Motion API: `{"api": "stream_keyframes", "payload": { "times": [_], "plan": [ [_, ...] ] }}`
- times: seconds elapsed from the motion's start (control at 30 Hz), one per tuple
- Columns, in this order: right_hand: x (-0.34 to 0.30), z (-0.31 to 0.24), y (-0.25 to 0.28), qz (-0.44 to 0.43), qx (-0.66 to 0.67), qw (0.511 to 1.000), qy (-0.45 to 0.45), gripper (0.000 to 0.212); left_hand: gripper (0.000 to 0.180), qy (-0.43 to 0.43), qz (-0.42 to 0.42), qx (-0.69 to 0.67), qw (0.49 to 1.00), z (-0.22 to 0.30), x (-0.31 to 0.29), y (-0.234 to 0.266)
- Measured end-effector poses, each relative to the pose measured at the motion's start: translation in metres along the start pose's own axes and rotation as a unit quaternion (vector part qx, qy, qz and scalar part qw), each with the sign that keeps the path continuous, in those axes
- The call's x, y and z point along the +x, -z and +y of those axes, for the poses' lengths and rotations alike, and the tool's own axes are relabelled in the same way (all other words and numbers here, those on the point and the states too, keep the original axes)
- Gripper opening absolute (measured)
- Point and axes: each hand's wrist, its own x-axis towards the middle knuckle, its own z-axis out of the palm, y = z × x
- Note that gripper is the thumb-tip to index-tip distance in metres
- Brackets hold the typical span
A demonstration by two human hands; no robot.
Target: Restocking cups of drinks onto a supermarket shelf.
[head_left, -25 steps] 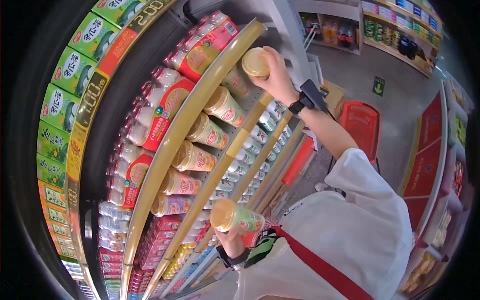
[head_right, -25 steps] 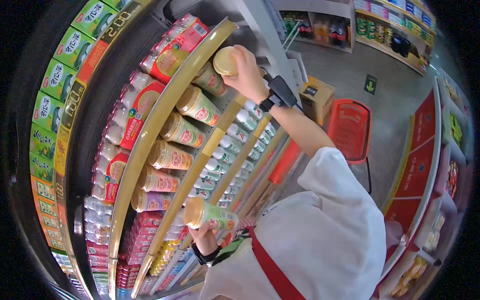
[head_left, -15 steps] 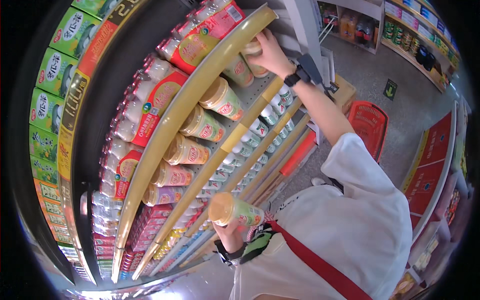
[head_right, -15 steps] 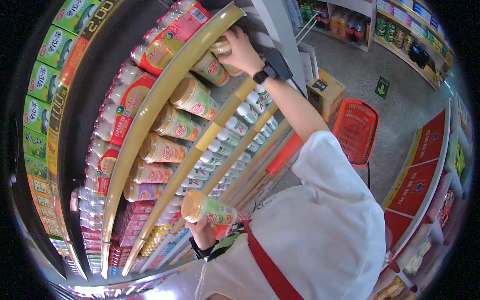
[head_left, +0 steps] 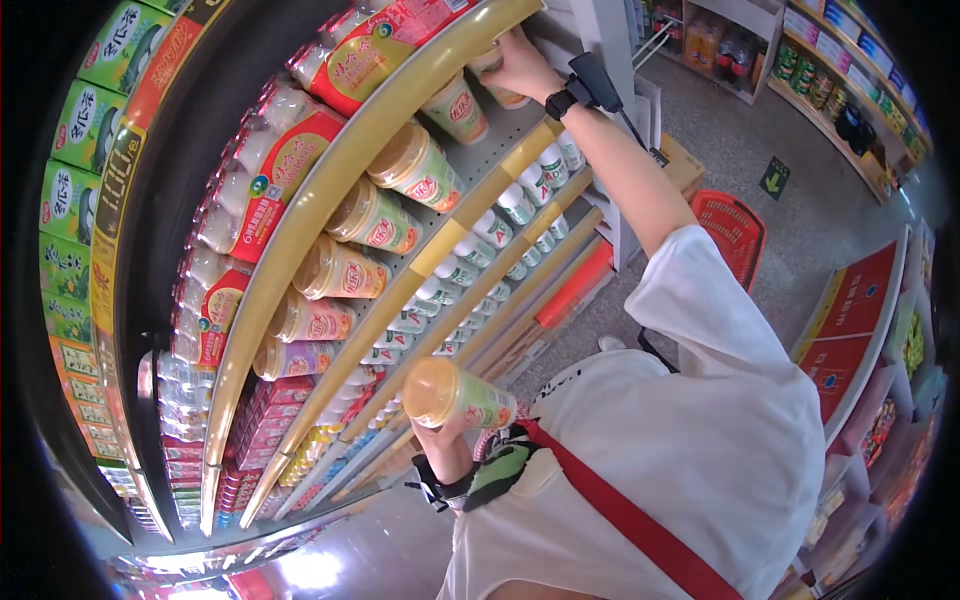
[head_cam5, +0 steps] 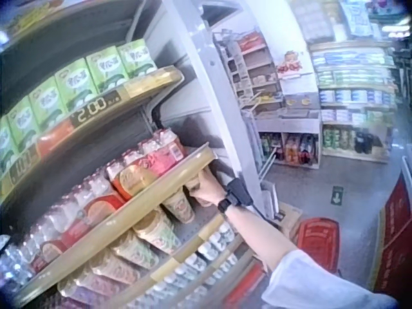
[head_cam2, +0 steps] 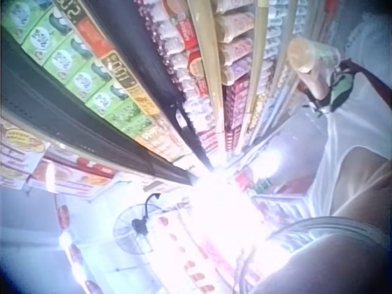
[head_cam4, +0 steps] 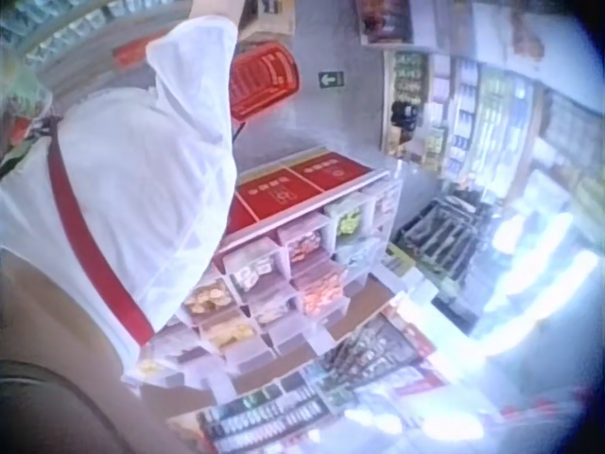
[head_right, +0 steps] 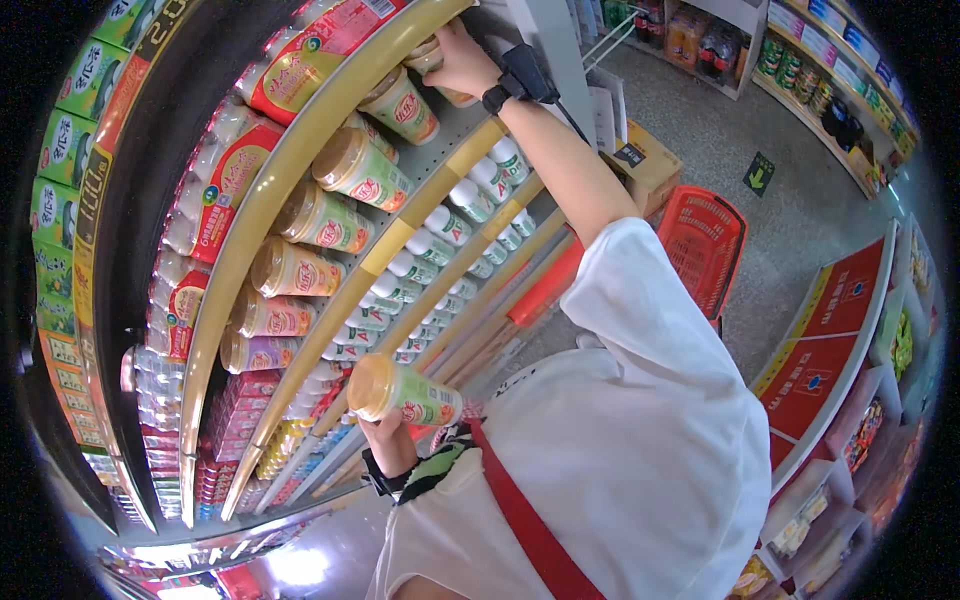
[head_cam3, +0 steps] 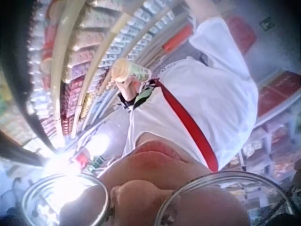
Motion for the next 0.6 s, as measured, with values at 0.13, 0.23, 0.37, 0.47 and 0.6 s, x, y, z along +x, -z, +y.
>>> {"api": "stream_keyframes", "payload": {
  "times": [0.13,0.23,0.37,0.47,0.6],
  "plan": [
    [-0.009,-0.016,0.002,0.066,-0.032,0.997,-0.002,0.079,0.065,-0.008,0.002,0.002,1.000,0.002,-0.001,-0.008],
    [-0.024,-0.045,0.008,0.190,-0.085,0.978,0.024,0.068,0.065,-0.024,-0.003,-0.003,1.000,-0.001,0.001,-0.008],
    [-0.047,-0.081,0.007,0.130,-0.039,0.991,0.003,0.038,0.065,-0.015,-0.008,0.010,1.000,0.001,0.003,-0.010],
    [-0.061,-0.079,-0.014,-0.099,0.060,0.991,-0.066,0.018,0.064,-0.017,-0.010,0.006,1.000,0.001,0.002,-0.007],
    [-0.061,-0.070,-0.039,-0.087,0.013,0.995,-0.042,0.014,0.063,-0.030,-0.009,-0.019,0.999,-0.001,0.002,0.000]
  ]
}}
